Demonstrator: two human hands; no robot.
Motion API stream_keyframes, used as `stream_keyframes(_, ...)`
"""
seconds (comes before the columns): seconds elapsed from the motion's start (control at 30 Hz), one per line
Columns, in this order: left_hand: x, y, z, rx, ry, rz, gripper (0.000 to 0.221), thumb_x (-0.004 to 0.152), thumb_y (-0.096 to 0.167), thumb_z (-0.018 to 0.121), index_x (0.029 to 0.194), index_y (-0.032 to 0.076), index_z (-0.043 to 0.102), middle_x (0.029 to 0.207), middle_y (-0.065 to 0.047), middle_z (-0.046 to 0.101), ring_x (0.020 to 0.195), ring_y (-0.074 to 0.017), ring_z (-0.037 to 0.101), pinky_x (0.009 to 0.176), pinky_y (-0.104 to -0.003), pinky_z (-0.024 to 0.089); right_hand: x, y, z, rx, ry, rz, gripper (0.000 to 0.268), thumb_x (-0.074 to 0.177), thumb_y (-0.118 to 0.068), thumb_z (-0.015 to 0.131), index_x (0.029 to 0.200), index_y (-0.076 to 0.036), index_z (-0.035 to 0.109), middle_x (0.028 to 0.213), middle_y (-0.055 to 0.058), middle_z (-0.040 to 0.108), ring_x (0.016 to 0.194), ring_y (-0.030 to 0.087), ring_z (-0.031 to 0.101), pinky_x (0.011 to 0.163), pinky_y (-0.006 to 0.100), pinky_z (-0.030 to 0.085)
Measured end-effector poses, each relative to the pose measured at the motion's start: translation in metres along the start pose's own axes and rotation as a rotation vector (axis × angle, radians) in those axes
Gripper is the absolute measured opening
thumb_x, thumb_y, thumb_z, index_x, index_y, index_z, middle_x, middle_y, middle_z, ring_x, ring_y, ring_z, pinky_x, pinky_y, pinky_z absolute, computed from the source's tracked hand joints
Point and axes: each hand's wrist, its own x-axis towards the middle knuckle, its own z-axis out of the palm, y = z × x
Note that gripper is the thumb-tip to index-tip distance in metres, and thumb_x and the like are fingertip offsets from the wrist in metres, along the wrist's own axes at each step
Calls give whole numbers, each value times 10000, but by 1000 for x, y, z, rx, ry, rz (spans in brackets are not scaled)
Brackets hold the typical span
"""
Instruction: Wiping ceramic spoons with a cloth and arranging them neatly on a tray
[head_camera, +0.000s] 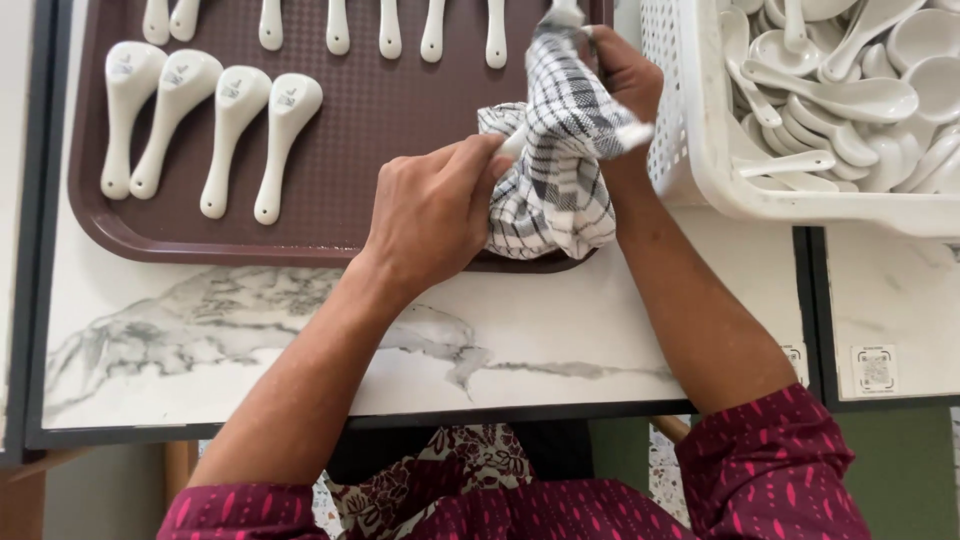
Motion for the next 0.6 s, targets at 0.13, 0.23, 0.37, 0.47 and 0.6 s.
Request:
stream_keyframes(0.13, 2, -5, -7, -149, 48, -111, 153, 1081, 71, 522, 1016, -27, 620, 733, -97, 662, 539, -230, 552, 467, -401, 393, 2, -20, -1, 173, 265, 162, 214, 927, 58, 642, 1091, -70, 691, 970, 13, 687, 927, 123, 610, 810, 257, 509)
stream_keyframes(0.23, 2, -8, -13, -141, 330, -265, 229, 1132, 157, 464, 1049, 23, 629, 633, 7, 512, 471, -93, 397, 384, -290, 292, 0, -33, -6, -105, 204, 138, 368, 908, -82, 676, 1241, -192, 565, 1174, 2, 711, 1061, 178, 689, 858, 279, 548)
stream_keyframes(0.37, 4, 11, -16, -156, 406, 111, 213, 1050, -50, 389, 1060, -59, 602, 630, -21, 442, 488, -134, 376, 445, -337, 304, 6, -74, 7, -125, 154, 17, 361, 981, -280, 766, 1203, -102, 544, 1137, 89, 647, 1030, 229, 650, 887, 344, 565)
stream_keyframes(0.47, 0, 25, -4, -242, 224, 166, 225, 1041, -37, 392, 1048, -68, 615, 683, -62, 557, 484, -165, 438, 410, -353, 348, 6, -72, 8, 7, 101, 110, 369, 937, -231, 855, 1158, -119, 583, 1090, 72, 697, 973, 205, 695, 838, 308, 591)
stream_keyframes(0.6, -4, 10, 13, -212, 162, -303, 172, 1096, 124, 457, 1087, 4, 578, 761, -93, 650, 557, -224, 561, 486, -401, 401, 7, -64, 2, 488, 131, 590, 323, 927, -333, 739, 1124, -79, 704, 948, -16, 722, 876, 104, 680, 755, 229, 588)
